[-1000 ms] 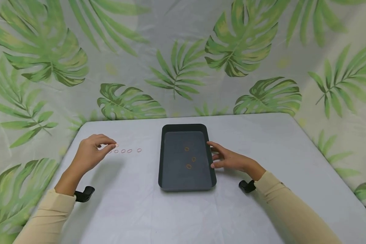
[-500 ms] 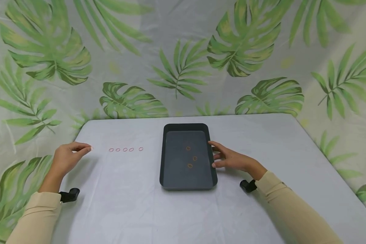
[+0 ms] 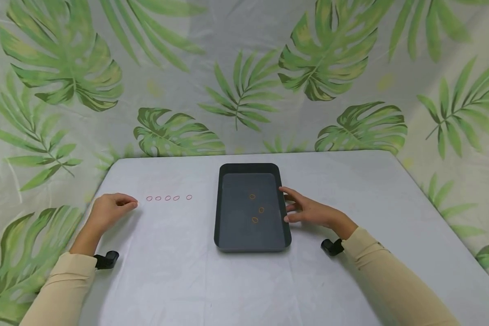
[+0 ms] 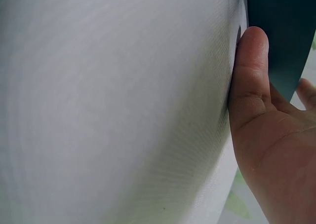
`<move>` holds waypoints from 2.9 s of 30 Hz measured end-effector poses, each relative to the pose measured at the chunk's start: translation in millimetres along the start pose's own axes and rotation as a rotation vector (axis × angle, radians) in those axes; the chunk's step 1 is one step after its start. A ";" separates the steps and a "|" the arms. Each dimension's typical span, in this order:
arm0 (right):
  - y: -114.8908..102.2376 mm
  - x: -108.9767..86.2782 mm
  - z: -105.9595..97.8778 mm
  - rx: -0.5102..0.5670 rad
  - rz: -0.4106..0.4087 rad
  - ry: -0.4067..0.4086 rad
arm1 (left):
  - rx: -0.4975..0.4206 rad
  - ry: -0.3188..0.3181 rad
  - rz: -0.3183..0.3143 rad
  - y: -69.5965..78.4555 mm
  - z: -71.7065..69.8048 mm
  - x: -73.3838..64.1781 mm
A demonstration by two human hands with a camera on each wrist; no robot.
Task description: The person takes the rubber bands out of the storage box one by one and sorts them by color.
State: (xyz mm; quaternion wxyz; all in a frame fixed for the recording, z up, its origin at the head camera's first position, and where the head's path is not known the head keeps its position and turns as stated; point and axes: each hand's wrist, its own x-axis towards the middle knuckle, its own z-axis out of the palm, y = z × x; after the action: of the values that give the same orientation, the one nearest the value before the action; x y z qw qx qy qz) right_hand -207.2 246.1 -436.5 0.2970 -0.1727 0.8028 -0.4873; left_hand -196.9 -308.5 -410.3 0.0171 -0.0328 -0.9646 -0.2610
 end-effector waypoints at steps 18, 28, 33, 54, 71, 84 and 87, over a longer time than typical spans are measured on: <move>1.3 -2.2 -0.4 0.001 -0.011 -0.002 | 0.026 -0.075 0.029 12.6 15.9 13.2; 1.9 2.9 0.4 0.003 -0.017 -0.015 | 0.059 -0.090 -0.028 1.8 24.4 17.3; 2.0 4.1 0.7 0.005 -0.020 -0.015 | 0.076 -0.090 -0.027 -1.4 23.2 16.6; 3.8 -1.9 -1.5 -0.010 -0.017 -0.001 | 0.092 -0.104 -0.055 0.6 23.6 20.3; 2.9 0.0 -0.5 0.006 -0.012 -0.011 | -0.068 0.234 0.311 92.6 19.8 23.6; -1.2 -2.4 1.4 0.012 -0.004 -0.005 | 0.078 -0.104 0.574 196.4 61.1 34.3; -2.8 -1.7 2.4 0.008 -0.002 -0.002 | 0.085 -0.129 0.592 206.8 71.2 38.8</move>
State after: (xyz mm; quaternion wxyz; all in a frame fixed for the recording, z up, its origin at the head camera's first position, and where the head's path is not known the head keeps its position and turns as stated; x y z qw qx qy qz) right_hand -204.4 244.1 -434.4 0.2982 -0.1729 0.8004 -0.4905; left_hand -221.7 -92.2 -365.9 0.0324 -0.3283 -0.9222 -0.2016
